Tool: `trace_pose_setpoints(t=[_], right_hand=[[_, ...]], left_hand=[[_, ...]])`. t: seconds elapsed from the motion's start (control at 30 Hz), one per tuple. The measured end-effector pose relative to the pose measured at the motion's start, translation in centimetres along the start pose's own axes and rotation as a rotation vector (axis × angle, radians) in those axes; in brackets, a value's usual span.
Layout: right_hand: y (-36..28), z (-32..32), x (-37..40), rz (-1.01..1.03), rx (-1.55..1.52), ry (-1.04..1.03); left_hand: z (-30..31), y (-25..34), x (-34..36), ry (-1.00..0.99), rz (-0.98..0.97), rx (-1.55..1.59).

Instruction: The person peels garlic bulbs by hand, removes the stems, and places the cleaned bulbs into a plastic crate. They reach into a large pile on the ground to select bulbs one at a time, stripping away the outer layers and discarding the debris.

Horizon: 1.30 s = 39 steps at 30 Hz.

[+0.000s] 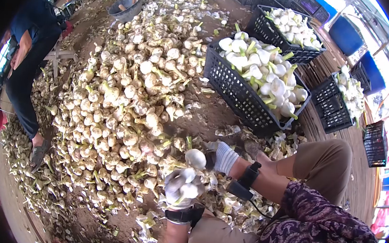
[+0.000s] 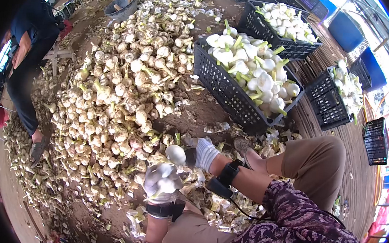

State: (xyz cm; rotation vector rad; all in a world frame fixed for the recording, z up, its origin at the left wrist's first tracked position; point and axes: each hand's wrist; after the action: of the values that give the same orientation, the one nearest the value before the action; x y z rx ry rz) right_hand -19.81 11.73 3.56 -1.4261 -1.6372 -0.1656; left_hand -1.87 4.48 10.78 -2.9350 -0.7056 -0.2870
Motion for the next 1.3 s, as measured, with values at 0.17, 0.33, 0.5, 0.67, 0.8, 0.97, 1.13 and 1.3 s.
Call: trace_pose_setpoints(t=[0.17,0.33,0.5,0.67,0.8,0.97,1.13,1.3], right_hand=[[-2.3,0.4,2.2,0.145,0.436,0.292],[-3.7,-5.4,7.9,0.475,0.964,-0.095],[-0.5,-5.7,6.1,0.927,1.44,-0.128],[-8.7,-2.4,11.6,1.154,1.525,0.325],[-16.2,2.5,16.8,1.139,1.676,1.153],[-22.6,21.6,14.4,1.168,1.638,1.559],[-21.3,12.8,15.5,0.345,2.113,1.553],[-16.2,2.4,11.4,0.973,2.009,1.008]], left_hand=[[-0.5,2.4,-0.7,0.135,-0.321,-0.266],[3.0,1.6,-2.7,0.696,-0.402,-0.319],[1.4,-0.8,-3.4,0.432,-0.144,-0.231],[13.3,2.5,-2.4,0.394,-0.334,-1.372],[13.2,0.0,-0.1,0.53,-0.014,-2.194],[16.7,-1.2,3.8,0.322,0.221,-2.187],[14.8,2.5,7.1,0.411,-0.653,-2.179],[14.4,8.8,7.4,0.854,-0.793,-2.069]])
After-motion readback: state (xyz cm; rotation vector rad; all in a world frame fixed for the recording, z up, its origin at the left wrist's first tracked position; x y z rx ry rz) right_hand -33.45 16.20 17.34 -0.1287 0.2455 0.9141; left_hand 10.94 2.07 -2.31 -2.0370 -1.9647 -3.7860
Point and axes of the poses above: each hand's wrist, its own x-axis away from the middle knuckle, its own z-axis out of the back of the hand, y = z × x, and after that the axes turned 15 degrees about x, right-handed
